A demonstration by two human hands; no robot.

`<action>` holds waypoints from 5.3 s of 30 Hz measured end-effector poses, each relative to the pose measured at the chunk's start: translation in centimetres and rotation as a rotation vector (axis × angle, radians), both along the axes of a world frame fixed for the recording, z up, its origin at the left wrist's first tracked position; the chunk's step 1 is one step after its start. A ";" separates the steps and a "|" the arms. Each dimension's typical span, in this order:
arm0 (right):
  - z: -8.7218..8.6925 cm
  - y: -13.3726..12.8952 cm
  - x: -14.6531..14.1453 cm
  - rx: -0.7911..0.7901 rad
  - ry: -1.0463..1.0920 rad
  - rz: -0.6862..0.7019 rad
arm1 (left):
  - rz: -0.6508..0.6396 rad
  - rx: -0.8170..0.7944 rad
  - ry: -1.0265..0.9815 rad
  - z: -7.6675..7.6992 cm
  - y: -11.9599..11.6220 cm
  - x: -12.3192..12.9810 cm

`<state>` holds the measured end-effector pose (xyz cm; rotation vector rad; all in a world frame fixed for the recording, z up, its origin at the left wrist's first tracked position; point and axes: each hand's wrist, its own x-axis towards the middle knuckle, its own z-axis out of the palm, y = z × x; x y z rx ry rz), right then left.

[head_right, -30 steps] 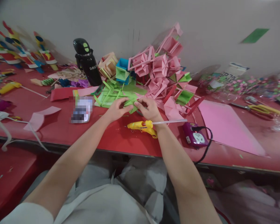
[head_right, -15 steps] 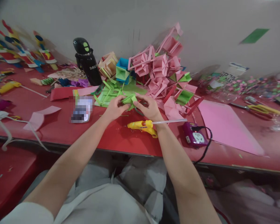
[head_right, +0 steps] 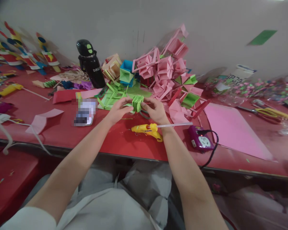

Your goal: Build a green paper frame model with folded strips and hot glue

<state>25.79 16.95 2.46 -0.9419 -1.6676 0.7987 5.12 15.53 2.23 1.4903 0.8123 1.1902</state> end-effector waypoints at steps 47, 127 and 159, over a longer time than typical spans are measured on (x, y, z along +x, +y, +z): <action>-0.5 0.0 0.0 0.060 0.016 -0.240 | 0.572 0.207 0.351 -0.3 -0.3 -0.3; -1.0 0.7 0.5 0.252 -0.154 -0.341 | 0.555 0.273 0.240 -0.2 0.3 -0.6; -0.2 -0.6 -0.6 0.169 -0.189 -0.251 | 0.568 0.285 0.258 -0.3 0.3 0.0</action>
